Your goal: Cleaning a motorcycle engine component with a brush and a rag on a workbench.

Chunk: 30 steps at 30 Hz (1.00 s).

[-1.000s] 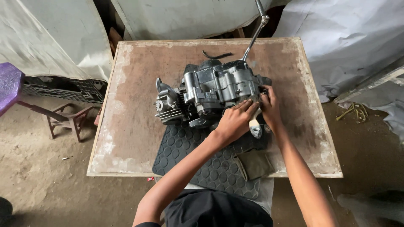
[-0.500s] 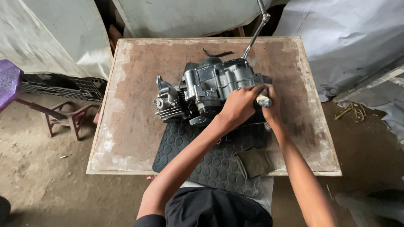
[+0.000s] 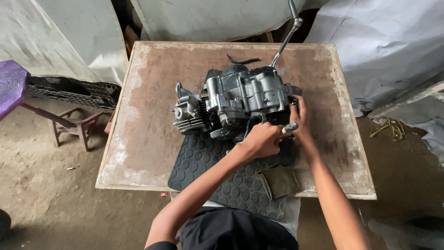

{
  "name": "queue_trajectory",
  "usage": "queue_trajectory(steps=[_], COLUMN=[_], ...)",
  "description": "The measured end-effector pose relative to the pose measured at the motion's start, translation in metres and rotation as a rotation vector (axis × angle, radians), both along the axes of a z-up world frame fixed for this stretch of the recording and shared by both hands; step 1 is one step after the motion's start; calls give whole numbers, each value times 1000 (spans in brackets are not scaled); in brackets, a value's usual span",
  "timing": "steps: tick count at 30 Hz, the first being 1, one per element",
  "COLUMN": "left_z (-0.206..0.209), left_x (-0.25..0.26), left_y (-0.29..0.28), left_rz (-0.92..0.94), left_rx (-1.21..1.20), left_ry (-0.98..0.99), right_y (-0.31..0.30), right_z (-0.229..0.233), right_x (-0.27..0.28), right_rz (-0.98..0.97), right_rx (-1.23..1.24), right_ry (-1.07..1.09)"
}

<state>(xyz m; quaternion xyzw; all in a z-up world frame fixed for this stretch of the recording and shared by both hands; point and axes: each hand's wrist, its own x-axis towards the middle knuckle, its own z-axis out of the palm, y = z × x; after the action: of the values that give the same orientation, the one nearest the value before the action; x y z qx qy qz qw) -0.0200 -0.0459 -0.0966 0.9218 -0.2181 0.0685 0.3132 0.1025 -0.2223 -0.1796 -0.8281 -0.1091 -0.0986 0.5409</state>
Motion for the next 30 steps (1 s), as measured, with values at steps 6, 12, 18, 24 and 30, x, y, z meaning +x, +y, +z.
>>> queue_trajectory(steps=[6,12,18,24,30], left_z=[27,53,87,119,75], left_x=[5,17,23,11,11], left_y=[9,32,59,95,121], left_rz=[19,145,165,228,510], left_rx=[9,34,-4,-62,-131], left_ry=[-21,103,67,34,-192], right_y=[13,20,39,62,14], right_z=[33,51,129,175,79], right_x=[-21,-53,-64,-76,2], right_rz=[-46,-158,271,282,-358], right_rx=[17,97,15,-29,517], right_ry=[88,-59,-129,-33,5])
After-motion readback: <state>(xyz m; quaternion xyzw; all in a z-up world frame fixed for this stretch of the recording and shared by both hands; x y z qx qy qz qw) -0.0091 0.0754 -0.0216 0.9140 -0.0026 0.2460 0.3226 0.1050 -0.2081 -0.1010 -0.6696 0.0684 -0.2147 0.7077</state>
